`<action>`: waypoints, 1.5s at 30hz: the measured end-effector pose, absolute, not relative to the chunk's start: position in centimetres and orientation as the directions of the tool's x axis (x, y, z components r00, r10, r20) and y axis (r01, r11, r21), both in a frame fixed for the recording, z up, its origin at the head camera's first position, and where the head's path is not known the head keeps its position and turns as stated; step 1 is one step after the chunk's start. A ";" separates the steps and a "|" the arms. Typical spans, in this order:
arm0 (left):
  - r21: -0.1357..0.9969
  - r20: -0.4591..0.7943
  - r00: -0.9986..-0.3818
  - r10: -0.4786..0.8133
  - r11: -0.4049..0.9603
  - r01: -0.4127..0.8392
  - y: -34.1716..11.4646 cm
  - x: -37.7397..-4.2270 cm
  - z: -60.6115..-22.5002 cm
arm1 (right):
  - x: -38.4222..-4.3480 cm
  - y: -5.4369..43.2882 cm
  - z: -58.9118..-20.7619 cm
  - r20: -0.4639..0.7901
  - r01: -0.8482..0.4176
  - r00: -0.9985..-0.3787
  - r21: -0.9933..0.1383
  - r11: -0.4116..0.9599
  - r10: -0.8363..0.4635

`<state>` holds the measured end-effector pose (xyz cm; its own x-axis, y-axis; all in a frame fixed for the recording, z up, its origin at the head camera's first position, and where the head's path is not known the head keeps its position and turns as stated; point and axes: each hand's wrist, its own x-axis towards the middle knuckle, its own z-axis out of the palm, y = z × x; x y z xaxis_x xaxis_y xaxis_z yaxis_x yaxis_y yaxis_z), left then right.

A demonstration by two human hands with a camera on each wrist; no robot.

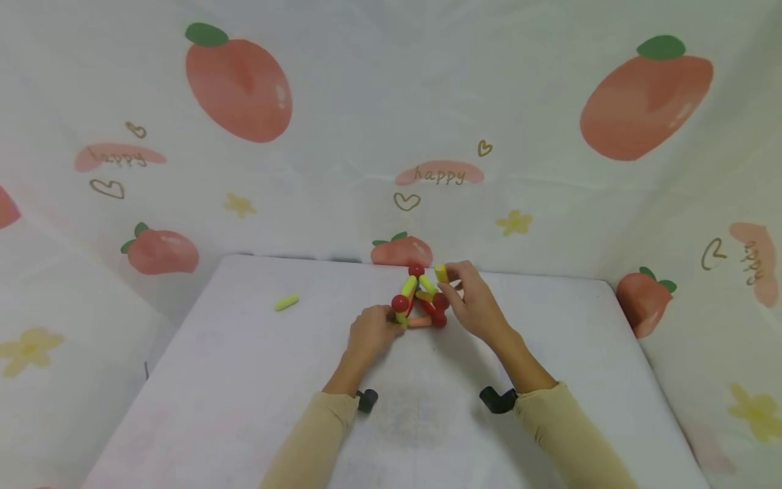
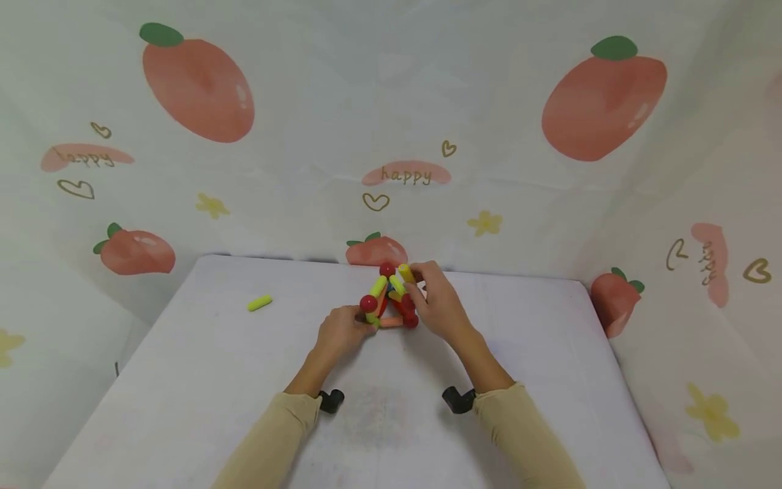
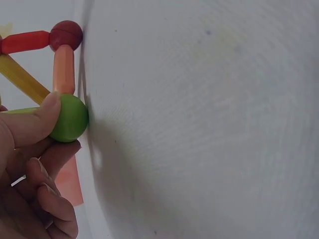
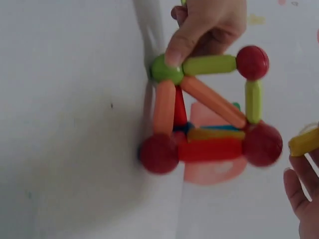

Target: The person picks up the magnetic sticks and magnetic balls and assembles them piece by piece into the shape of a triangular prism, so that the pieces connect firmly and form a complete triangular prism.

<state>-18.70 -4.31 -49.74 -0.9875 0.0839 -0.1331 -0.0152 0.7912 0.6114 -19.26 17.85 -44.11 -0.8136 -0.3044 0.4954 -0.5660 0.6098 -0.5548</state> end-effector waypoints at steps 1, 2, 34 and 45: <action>0.613 -0.135 -0.987 0.088 0.790 -0.013 -4.3 -18.7 -49.7 | -19.4 17.3 -44.2 0.498 -0.573 -0.810 -0.559 0.599 -0.310; 0.615 -0.135 -0.987 0.091 0.788 -0.011 -4.3 -18.7 -49.7 | -19.6 16.8 -44.4 0.491 -0.573 -0.812 -0.567 0.592 -0.315; 0.605 -0.092 -0.990 0.110 0.796 0.032 -4.4 -18.9 -49.9 | -19.9 14.9 -49.0 0.526 -0.579 -0.731 -0.141 0.803 -0.435; 0.603 -0.095 -0.990 0.105 0.797 0.026 -4.4 -18.9 -49.9 | -19.2 16.0 -49.5 0.399 -0.461 -0.869 -0.434 0.774 -0.294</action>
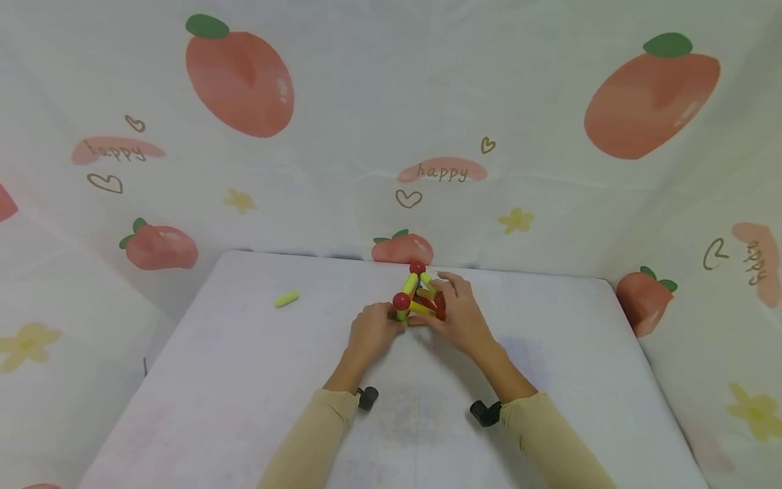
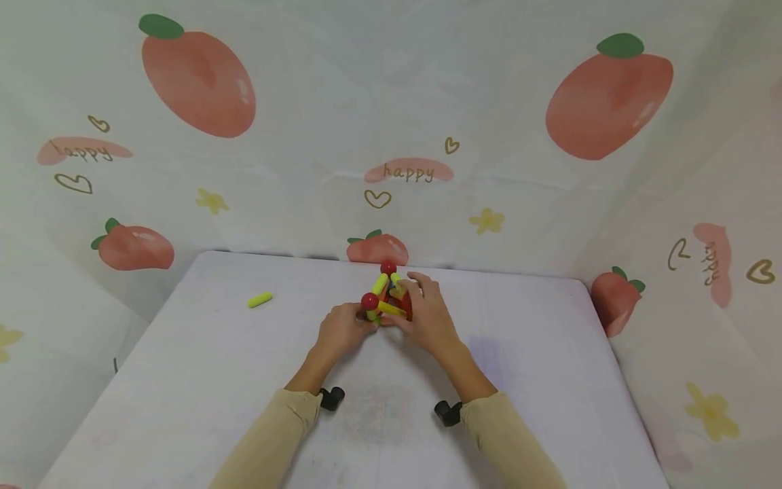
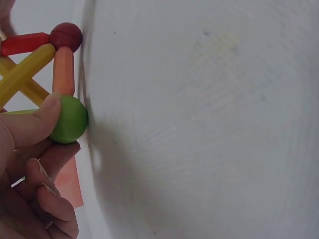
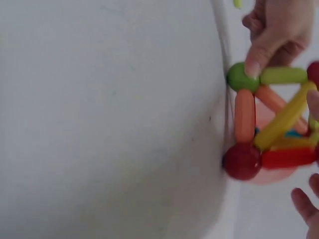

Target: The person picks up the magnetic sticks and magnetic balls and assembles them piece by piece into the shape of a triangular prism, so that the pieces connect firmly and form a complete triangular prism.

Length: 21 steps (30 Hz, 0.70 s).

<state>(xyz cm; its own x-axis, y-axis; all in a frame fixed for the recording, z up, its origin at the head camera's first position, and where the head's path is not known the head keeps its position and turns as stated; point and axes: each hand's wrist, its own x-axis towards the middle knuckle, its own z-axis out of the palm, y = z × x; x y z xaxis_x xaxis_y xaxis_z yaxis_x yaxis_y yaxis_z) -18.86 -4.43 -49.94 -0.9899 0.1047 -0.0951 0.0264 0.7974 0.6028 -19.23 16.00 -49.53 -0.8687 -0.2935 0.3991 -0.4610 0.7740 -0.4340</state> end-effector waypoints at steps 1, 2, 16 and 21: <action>0.604 -0.097 -0.990 0.103 0.797 0.024 -4.4 -18.8 -50.0 | -19.1 16.3 -49.7 0.357 -0.418 -0.897 -0.494 0.762 -0.260; 0.604 -0.099 -0.990 0.103 0.796 0.022 -4.4 -18.8 -50.0 | -19.0 16.6 -49.9 0.312 -0.371 -0.922 -0.551 0.748 -0.228; 0.610 -0.095 -0.989 0.118 0.792 0.036 -4.5 -19.0 -50.4 | -18.6 17.8 -52.7 0.179 -0.261 -0.965 -0.704 0.661 -0.190; 0.665 -0.074 -0.990 0.118 0.746 0.040 -6.8 -19.3 -50.4 | -18.7 17.9 -52.9 0.177 -0.253 -0.967 -0.731 0.634 -0.182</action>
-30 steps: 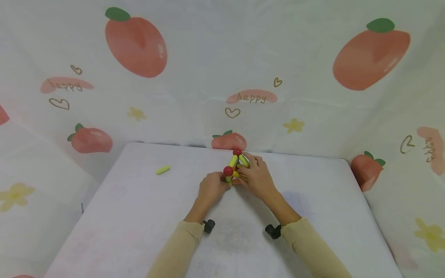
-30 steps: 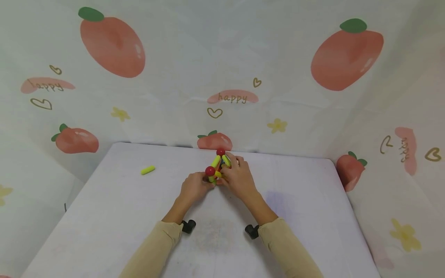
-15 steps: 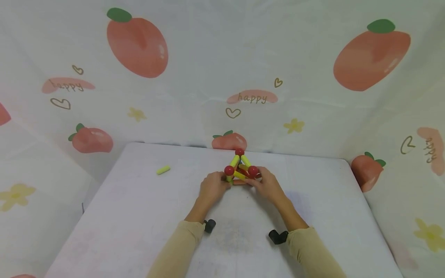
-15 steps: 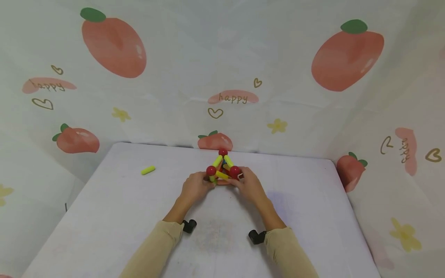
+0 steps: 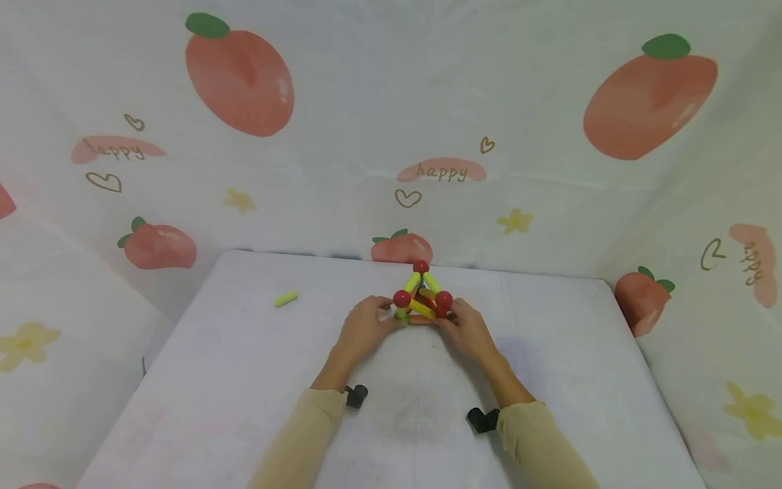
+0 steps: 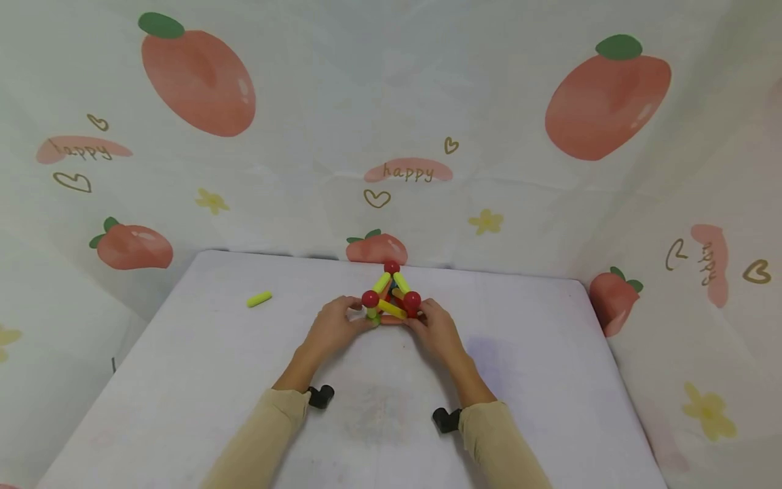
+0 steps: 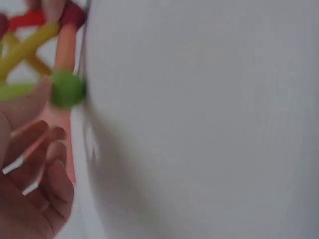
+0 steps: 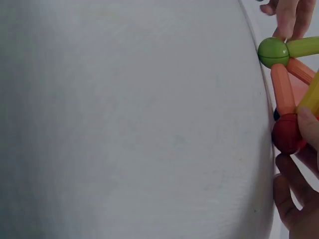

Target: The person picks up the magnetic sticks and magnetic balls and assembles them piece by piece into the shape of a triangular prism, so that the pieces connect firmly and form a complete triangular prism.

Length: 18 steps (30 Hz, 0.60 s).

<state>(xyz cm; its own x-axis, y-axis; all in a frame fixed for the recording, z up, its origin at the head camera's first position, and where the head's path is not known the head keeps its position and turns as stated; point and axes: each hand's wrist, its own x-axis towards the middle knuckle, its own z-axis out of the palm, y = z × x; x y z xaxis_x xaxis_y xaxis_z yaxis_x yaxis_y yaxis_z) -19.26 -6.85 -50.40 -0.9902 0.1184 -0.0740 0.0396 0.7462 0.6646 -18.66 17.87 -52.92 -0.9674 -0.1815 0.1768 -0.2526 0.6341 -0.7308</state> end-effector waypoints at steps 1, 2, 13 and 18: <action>0.684 -0.068 -0.992 0.109 0.729 0.034 -7.7 -19.5 -50.2 | -18.7 17.9 -53.0 0.179 -0.252 -0.967 -0.734 0.630 -0.179; 0.708 -0.056 -0.994 0.096 0.705 0.028 -8.8 -19.8 -50.0 | -18.7 17.9 -53.0 0.178 -0.250 -0.968 -0.738 0.627 -0.176; 0.805 0.008 -0.988 -0.156 0.588 -0.086 -23.5 -22.0 -49.6 | -18.7 18.0 -52.5 0.082 -0.154 -0.986 -0.762 0.629 -0.142; 0.741 -0.091 -0.976 -0.197 0.641 -0.198 -26.6 -21.6 -49.6 | -18.8 18.0 -52.1 0.033 -0.109 -0.991 -0.751 0.652 -0.128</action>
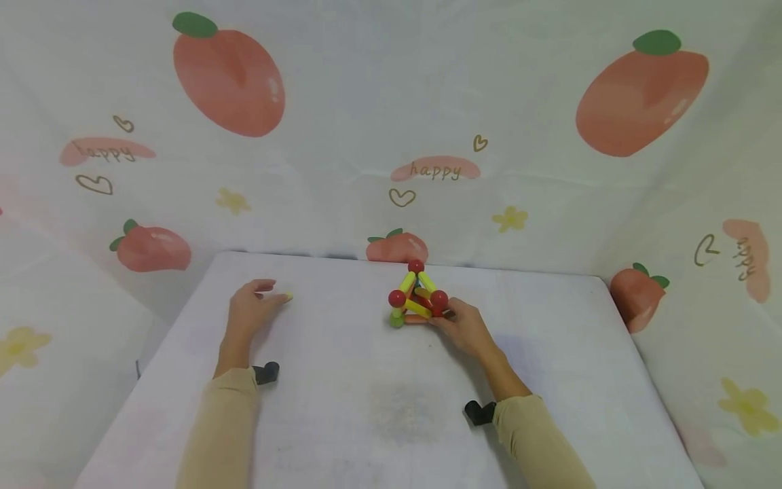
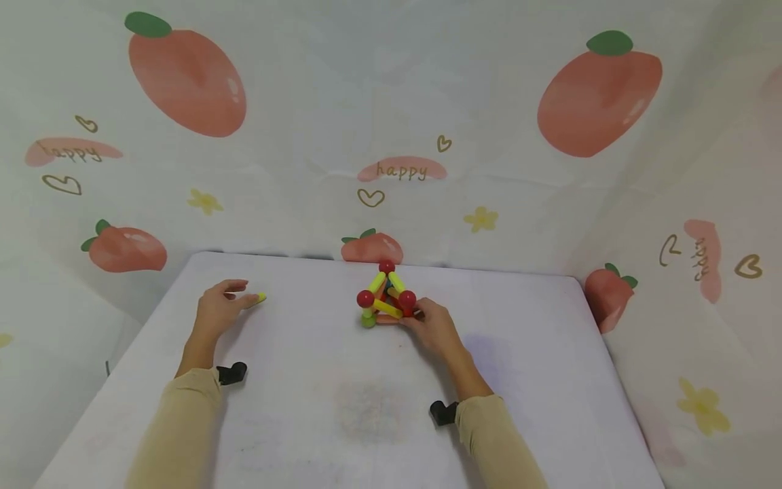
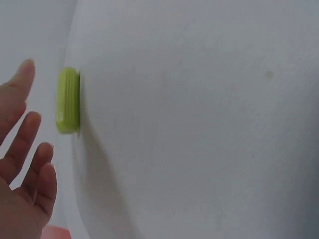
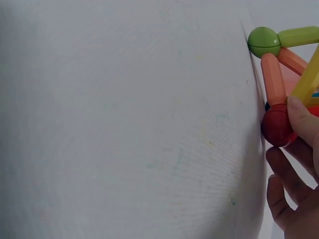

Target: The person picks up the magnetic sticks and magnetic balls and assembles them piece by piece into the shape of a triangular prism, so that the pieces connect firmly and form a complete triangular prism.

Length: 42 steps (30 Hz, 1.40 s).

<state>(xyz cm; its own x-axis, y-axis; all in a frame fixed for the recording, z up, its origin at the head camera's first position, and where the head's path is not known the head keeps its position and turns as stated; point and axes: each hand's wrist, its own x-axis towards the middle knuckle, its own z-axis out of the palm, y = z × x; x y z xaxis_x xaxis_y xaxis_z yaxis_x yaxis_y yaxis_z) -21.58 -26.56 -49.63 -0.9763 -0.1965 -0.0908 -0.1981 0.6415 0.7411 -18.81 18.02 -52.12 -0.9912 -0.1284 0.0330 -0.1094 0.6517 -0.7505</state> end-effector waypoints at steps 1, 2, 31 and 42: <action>0.732 -0.101 -0.974 -0.201 0.648 -0.210 -26.9 -21.5 -49.6 | -18.8 18.0 -52.1 0.024 -0.103 -0.991 -0.749 0.654 -0.128; 0.720 -0.113 -0.972 -0.205 0.657 -0.222 -27.2 -21.4 -49.6 | -18.9 17.9 -52.1 0.015 -0.098 -0.991 -0.748 0.657 -0.130; 0.720 0.231 -0.963 0.139 0.641 0.265 -12.6 -22.3 -42.4 | -18.9 17.9 -52.2 -0.014 -0.076 -0.992 -0.720 0.690 -0.124; 0.687 0.220 -0.919 0.328 0.617 0.384 -5.4 -21.8 -43.1 | -19.0 18.2 -52.2 0.049 -0.138 -0.988 -0.728 0.671 -0.150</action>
